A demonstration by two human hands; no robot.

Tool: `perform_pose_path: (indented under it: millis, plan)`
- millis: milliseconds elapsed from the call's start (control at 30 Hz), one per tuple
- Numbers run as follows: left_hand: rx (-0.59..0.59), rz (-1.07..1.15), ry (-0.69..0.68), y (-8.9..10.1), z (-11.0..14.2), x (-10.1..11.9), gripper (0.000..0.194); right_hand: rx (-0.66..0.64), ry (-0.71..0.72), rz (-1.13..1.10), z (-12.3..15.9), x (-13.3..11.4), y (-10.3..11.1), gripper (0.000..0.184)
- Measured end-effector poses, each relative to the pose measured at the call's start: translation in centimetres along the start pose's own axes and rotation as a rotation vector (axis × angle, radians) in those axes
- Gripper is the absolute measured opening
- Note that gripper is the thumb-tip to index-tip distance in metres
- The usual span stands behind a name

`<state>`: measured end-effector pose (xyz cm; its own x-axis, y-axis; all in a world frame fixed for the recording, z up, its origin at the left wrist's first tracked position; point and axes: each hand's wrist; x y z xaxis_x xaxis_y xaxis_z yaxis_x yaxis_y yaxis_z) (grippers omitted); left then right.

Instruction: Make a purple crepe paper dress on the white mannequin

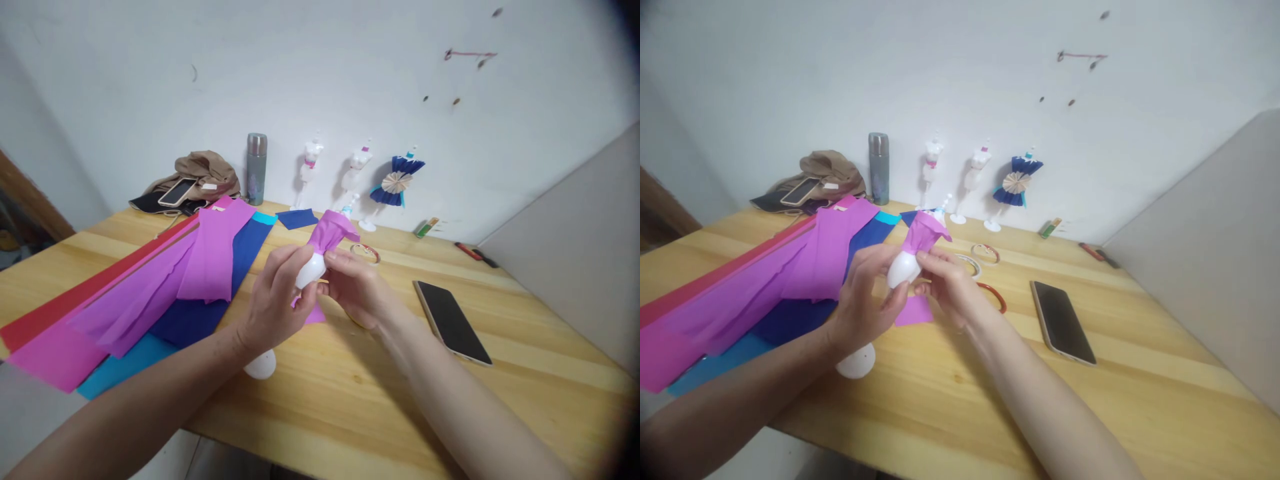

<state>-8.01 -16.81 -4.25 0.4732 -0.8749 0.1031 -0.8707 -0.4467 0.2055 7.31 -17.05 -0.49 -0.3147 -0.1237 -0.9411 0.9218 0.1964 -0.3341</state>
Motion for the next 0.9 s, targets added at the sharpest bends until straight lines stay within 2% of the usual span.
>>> perform_pose_path:
  millis: [133,367,667,767,900]
  plan:
    - [0.012,0.026,0.044,-0.2,0.1,-0.1,0.053,-0.008,-0.004,0.000,0.0,0.0,0.2,0.032]
    - [-0.055,0.145,0.203,-0.4,0.9,-0.4,0.057,0.000,0.017,0.064,-0.2,0.1,0.6,0.029]
    - [-0.202,0.350,0.580,0.0,0.2,-0.3,0.062,-0.035,0.095,0.036,-0.2,0.5,0.4,0.035]
    - [-0.239,0.289,0.595,0.0,-0.1,-0.3,0.061,-0.056,0.117,0.045,0.0,0.6,0.0,0.039]
    - [-0.215,0.196,0.551,-0.1,0.3,-0.4,0.074,-0.072,0.144,0.084,0.4,0.7,-0.7,0.044]
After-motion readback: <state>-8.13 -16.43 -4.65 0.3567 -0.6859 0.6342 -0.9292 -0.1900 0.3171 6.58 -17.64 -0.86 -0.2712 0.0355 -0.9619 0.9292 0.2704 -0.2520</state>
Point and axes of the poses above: each hand's wrist, its own z-axis away from the middle knuckle, its own y-axis out of the back of the hand, x = y × z, and after that the axes turned 2 degrees about z, right-handed
